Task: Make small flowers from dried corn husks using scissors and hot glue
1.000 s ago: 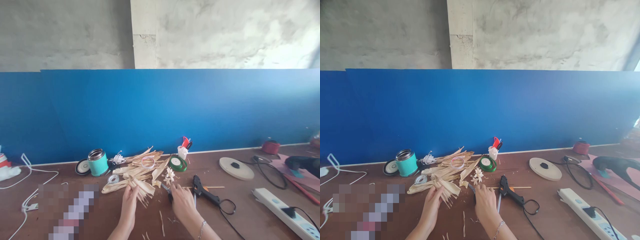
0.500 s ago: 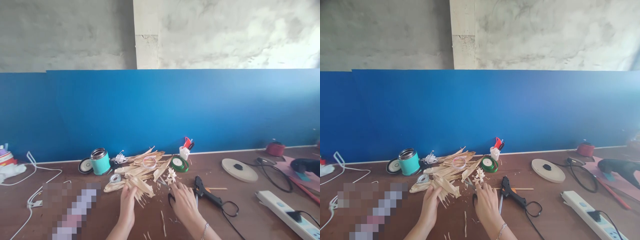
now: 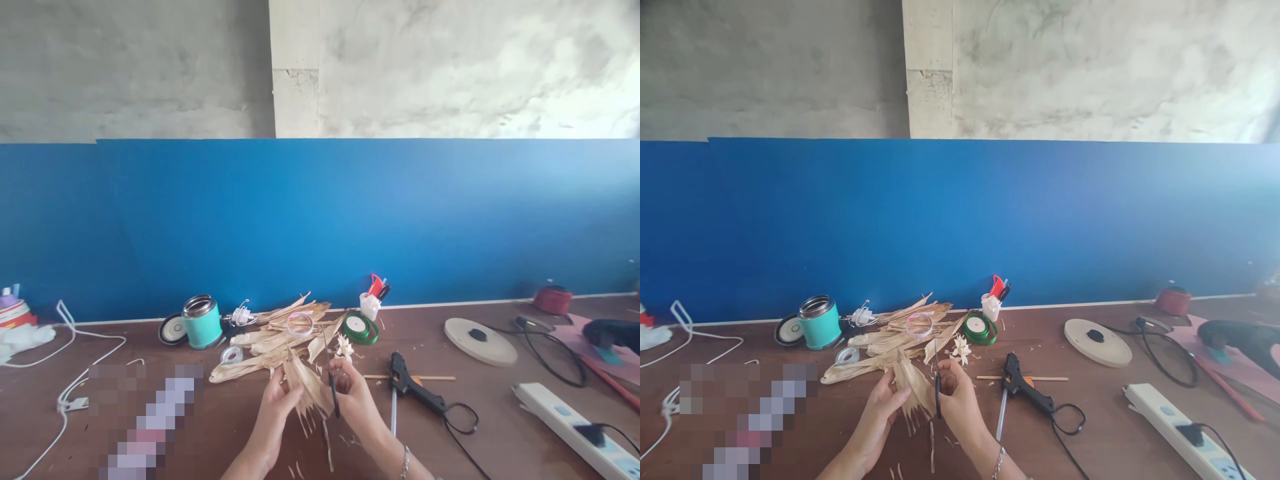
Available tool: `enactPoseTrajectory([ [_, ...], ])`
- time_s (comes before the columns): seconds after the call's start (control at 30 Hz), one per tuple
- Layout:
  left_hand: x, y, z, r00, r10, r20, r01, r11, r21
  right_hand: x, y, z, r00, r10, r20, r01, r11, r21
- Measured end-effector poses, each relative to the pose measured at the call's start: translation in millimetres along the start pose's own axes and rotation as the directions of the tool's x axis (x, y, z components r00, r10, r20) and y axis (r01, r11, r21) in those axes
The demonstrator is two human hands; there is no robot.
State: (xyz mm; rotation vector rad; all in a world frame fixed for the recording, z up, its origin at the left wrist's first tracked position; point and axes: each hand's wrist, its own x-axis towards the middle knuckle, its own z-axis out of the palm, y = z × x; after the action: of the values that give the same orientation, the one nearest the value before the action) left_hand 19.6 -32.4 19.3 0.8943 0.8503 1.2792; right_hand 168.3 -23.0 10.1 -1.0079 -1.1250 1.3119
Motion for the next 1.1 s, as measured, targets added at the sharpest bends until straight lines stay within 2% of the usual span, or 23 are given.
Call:
enactPoseTrajectory([
  [0.1, 2, -7, -3.1, 0.999, -0.010, 0.047, 0.010, 1.000, 0.004, -1, 2, 1, 0.997, -0.071, 0.020, 0.072, 0.995, -0.062],
  [0.2, 7, -16, -7.2, 0.999, -0.002, 0.048, 0.001, 1.000, 0.012, -4, 6, 4, 0.991, -0.124, 0.041, 0.129, 0.977, -0.169],
  [0.33, 11, -19, -9.8, 0.999, 0.035, 0.032, -0.038, 0.993, 0.108, -9, 7, 6, 0.978, -0.207, 0.040, 0.207, 0.905, -0.371],
  [0.4, 11, -18, -10.2, 0.999, 0.050, 0.013, -0.051, 0.985, 0.162, -10, 7, 6, 0.974, -0.226, 0.030, 0.219, 0.886, -0.409],
  [0.5, 11, -18, -11.1, 0.997, 0.065, -0.048, -0.053, 0.972, 0.228, -7, 8, 4, 0.980, -0.196, 0.028, 0.194, 0.921, -0.339],
  [0.6, 12, -21, -12.5, 0.991, 0.079, -0.105, -0.050, 0.965, 0.258, -3, 12, 4, 0.989, -0.147, 0.013, 0.146, 0.971, -0.190],
  [0.77, 14, -24, -16.1, 0.993, 0.046, -0.111, -0.023, 0.979, 0.203, 1, 13, 4, 0.995, -0.095, 0.002, 0.095, 0.995, 0.002],
  [0.97, 14, -22, -17.6, 0.994, 0.075, -0.083, -0.064, 0.989, 0.134, 3, 14, 1, 0.996, -0.082, -0.017, 0.082, 0.997, 0.007],
  [1.1, 14, -23, -17.9, 0.994, 0.048, -0.102, -0.033, 0.989, 0.145, 4, 19, -1, 0.997, -0.075, -0.008, 0.075, 0.997, -0.007],
])
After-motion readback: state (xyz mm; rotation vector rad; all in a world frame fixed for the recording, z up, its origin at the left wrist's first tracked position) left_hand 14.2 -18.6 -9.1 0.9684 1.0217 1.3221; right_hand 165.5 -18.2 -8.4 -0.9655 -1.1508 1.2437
